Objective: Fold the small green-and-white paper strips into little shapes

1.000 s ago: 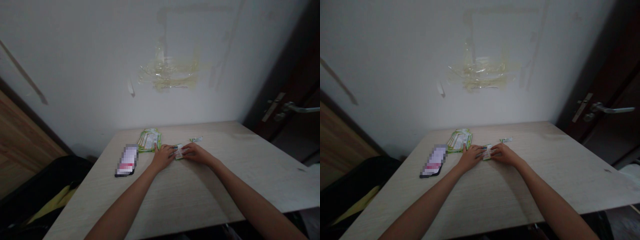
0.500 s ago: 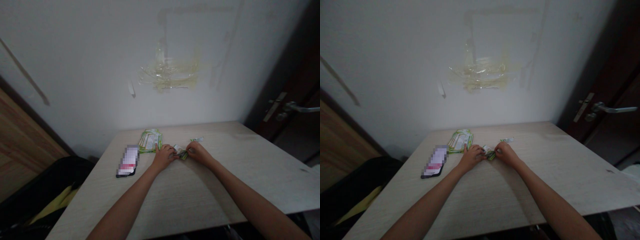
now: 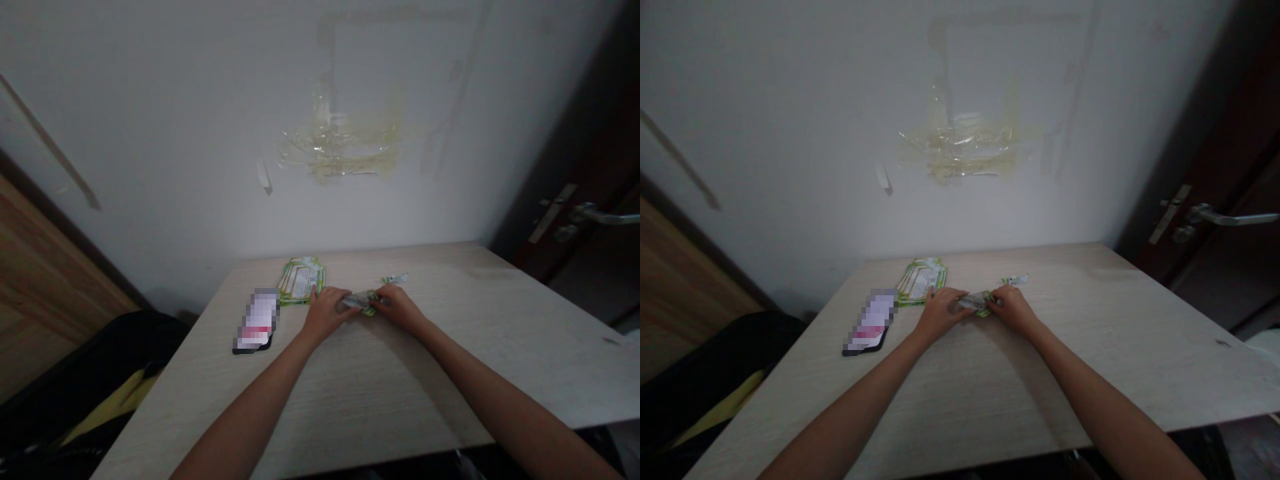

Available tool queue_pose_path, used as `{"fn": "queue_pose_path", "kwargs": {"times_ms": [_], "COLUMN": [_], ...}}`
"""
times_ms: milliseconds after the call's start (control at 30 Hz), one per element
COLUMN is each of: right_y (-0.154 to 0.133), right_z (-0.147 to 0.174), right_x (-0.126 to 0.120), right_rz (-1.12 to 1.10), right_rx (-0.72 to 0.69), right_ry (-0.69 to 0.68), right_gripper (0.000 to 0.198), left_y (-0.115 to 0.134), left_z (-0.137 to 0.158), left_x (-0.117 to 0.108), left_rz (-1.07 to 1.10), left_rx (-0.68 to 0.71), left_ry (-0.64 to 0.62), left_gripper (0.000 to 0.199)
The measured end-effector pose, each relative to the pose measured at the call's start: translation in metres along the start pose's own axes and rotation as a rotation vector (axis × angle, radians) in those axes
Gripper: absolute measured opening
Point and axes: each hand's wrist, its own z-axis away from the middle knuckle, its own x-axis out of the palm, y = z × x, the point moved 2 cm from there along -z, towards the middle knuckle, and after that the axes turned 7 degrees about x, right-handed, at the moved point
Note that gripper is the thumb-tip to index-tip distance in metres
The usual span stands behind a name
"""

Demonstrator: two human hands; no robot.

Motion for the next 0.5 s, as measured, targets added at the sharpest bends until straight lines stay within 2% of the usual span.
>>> {"fn": "queue_pose_path", "kwargs": {"times_ms": [33,167,233,300,400,500], "right_y": [-0.0005,0.0012,0.0018,0.0006,-0.0028,-0.0012], "right_z": [0.0001,0.0013,0.0019,0.0021,0.0025,0.0037], "right_x": [0.0002,0.0006,-0.0003,-0.0021,-0.004,-0.005], "right_rz": [-0.012,-0.113,-0.148,-0.167,-0.104,0.098], "right_rx": [0.024,0.131,0.168,0.156,0.063,0.056], "right_ry": [0.014,0.058,0.058,0.046,0.0,0.017], "right_gripper": [0.017,0.057,0.07,0.081,0.082,0.063], "left_y": [0.0001,-0.0004,-0.0011,-0.0015,-0.0009,0.0005], "left_z": [0.0,-0.0002,-0.0001,0.0005,0.0021,0.0036], "left_x": [0.0,0.0014,0.0025,0.0036,0.005,0.0059], "left_rz": [-0.018,-0.102,-0.124,-0.135,-0.145,-0.142], "left_rx": [-0.009,-0.044,-0.05,-0.034,0.012,0.022], "left_ry": [0.017,0.032,0.005,-0.036,-0.09,-0.096], "left_gripper": [0.051,0.071,0.072,0.063,0.038,0.028]}}
